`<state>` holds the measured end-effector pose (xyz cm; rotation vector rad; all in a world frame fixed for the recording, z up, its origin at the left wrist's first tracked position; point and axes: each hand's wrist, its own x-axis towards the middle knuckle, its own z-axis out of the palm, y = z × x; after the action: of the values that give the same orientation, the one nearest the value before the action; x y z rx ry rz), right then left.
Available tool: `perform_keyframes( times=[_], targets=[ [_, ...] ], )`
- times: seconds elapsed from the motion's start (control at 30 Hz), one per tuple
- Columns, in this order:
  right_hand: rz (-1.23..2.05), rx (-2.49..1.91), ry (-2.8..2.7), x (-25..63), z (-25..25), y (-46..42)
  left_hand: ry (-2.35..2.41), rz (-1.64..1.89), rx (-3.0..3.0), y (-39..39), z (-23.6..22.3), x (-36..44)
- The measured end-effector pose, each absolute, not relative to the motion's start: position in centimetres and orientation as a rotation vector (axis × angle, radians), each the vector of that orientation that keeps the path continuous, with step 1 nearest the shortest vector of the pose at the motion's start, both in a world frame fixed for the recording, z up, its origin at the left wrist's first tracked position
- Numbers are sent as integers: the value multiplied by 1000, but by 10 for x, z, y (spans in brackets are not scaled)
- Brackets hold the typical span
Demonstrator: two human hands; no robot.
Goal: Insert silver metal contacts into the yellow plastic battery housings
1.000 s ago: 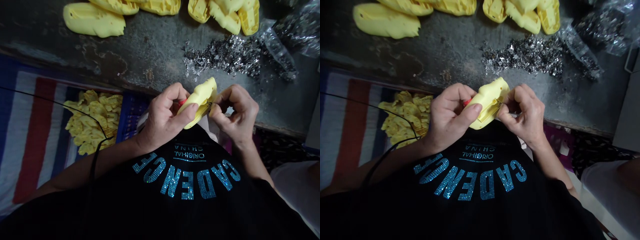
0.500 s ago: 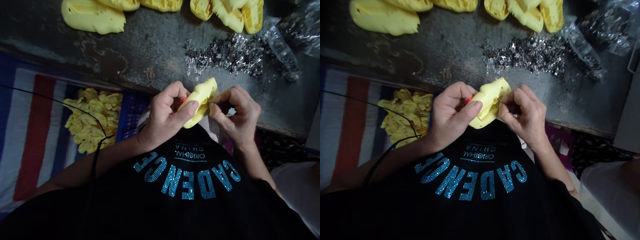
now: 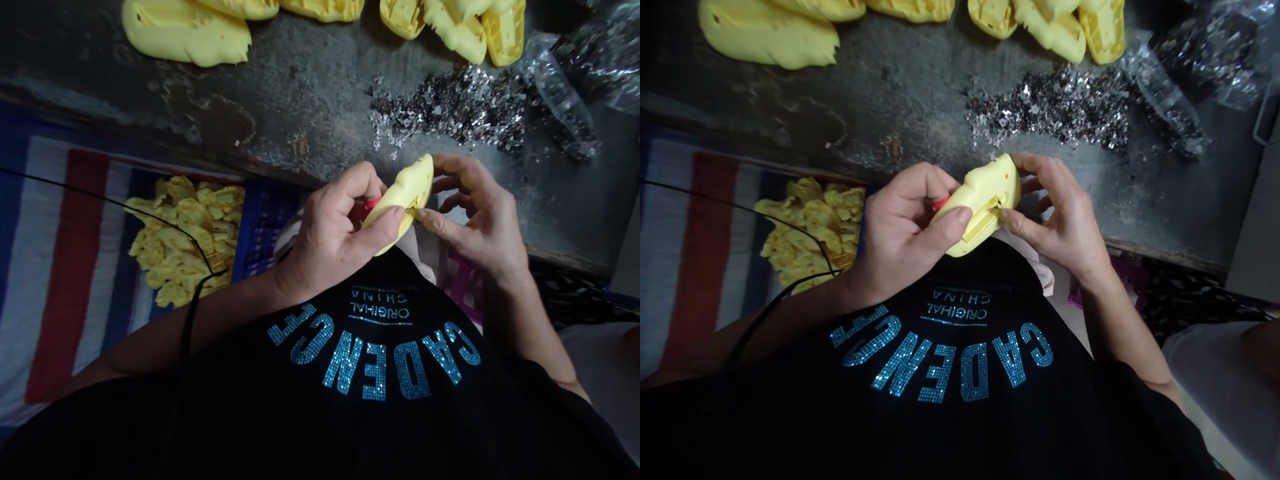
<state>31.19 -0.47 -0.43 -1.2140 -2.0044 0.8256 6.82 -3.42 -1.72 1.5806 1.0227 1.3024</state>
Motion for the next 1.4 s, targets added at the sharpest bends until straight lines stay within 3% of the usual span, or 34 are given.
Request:
perform_keyframes(
  times=[0.4,0.57,0.9,1.4],
  targets=[
    [898,-1192,-1862,307,-42,-9,964,1101,1687,-35,-4,72],
    [655,-1160,-1668,309,-59,-20,764,906,1521,-33,-7,60],
    [100,-1091,-1625,321,-66,-27,522,669,1829,-15,6,56],
    [164,-1044,-1681,319,-58,-28,445,887,2004,-12,-8,48]
  ],
)
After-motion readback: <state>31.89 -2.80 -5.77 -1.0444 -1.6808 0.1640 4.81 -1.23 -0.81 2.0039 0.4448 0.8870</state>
